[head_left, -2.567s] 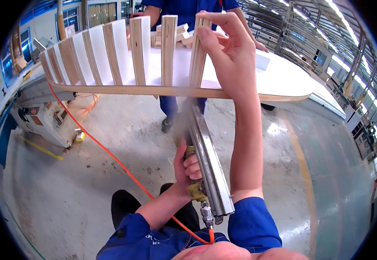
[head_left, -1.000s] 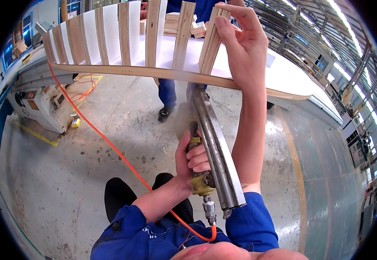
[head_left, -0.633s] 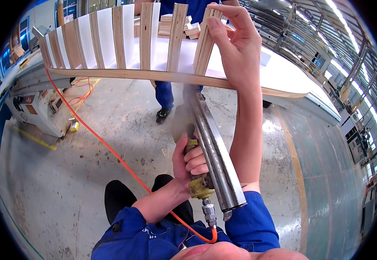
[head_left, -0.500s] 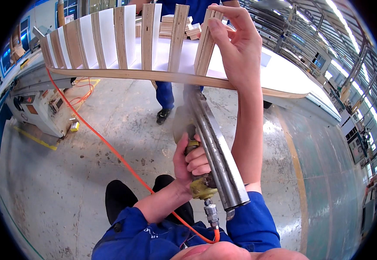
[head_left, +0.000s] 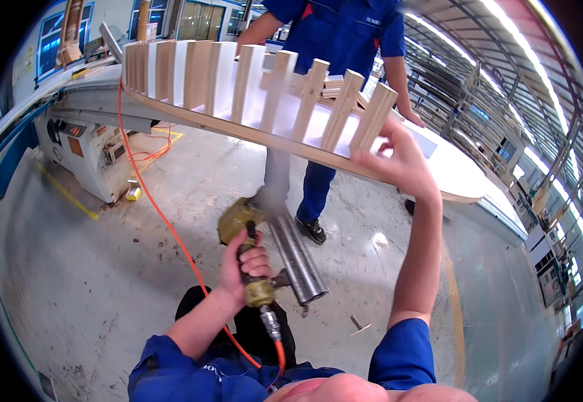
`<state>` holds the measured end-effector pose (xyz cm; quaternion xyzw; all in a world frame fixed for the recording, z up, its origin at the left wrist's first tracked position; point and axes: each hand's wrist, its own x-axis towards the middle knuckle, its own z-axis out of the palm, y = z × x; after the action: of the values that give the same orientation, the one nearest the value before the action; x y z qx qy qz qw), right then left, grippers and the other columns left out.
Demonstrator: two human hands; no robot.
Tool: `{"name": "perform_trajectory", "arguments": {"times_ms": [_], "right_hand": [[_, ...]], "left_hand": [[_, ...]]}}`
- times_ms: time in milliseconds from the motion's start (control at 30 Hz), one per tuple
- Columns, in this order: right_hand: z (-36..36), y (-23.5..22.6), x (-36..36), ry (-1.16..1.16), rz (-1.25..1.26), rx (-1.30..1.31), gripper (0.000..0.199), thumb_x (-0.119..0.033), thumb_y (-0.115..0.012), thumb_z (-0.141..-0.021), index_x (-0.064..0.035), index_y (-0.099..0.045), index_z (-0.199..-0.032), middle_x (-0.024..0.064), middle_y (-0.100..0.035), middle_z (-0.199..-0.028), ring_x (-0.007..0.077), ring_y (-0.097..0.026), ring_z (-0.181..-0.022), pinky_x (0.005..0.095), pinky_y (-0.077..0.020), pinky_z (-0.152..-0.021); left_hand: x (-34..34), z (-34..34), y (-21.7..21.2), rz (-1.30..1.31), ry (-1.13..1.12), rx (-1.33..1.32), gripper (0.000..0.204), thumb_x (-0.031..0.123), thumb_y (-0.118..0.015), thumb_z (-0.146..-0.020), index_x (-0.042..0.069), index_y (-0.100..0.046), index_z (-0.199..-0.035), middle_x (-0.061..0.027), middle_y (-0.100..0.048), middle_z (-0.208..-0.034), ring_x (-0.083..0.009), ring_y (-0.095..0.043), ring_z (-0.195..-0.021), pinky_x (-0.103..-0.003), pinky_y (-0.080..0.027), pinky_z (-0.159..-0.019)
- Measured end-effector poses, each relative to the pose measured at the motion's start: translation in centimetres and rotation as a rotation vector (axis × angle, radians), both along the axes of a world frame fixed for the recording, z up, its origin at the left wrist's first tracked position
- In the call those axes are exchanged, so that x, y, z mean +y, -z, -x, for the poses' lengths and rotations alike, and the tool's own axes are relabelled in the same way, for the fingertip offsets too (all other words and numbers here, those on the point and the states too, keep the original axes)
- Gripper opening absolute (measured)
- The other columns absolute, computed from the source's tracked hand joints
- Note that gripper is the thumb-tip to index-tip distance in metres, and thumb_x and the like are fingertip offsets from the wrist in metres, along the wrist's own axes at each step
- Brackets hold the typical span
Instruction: The person kneels on the floor and assembles a wooden frame by attaching vertical slats to a curved base. They use a pneumatic nail gun to secure each slat in place, picking up pieces from a nearby table and aligning them before fastening.
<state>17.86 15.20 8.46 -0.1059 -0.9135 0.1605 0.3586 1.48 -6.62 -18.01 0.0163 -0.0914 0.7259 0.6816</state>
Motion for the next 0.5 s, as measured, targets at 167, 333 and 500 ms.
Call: {"name": "perform_trajectory", "arguments": {"times_ms": [167, 333, 500], "right_hand": [[0.1, -0.3, -0.6, -0.005, 0.111, -0.231, 0.051, -0.037, -0.09, -0.075, 0.0015, -0.074, -0.103, 0.0058, -0.071, -0.098, 0.0116, -0.062, -0.089, 0.0285, -0.0492, -0.083], [-0.1, 0.0, 0.4, -0.021, 0.192, -0.212, 0.052, -0.03, -0.091, -0.072, 0.0032, -0.073, -0.108, 0.0029, -0.069, -0.091, 0.0092, -0.059, -0.082, 0.0268, -0.0472, -0.074], [0.6, 0.0, 0.5, -0.035, 0.249, -0.216, 0.056, -0.031, -0.092, -0.073, 0.0036, -0.071, -0.112, 0.0024, -0.07, -0.092, 0.0084, -0.06, -0.083, 0.0274, -0.0484, -0.076]], "left_hand": [[-6.8, 6.9, -0.8, 0.213, -0.313, 0.469, 0.029, 0.032, -0.055, -0.106, 0.006, -0.063, -0.116, 0.0071, -0.041, -0.061, -0.0076, -0.039, -0.048, -0.027, -0.038, -0.05], [-12.7, 12.1, 0.3, 0.69, -0.645, 1.303, 0.024, 0.019, -0.068, -0.098, 0.002, -0.067, -0.114, 0.0004, -0.054, -0.069, -0.0103, -0.051, -0.055, -0.029, -0.044, -0.052], [-13.9, 15.7, 18.5, 1.366, -0.607, 2.002, 0.031, 0.02, -0.076, -0.08, -0.002, -0.072, -0.1, -0.0226, -0.075, -0.091, -0.0385, -0.073, -0.087, -0.047, -0.057, -0.076]]}}
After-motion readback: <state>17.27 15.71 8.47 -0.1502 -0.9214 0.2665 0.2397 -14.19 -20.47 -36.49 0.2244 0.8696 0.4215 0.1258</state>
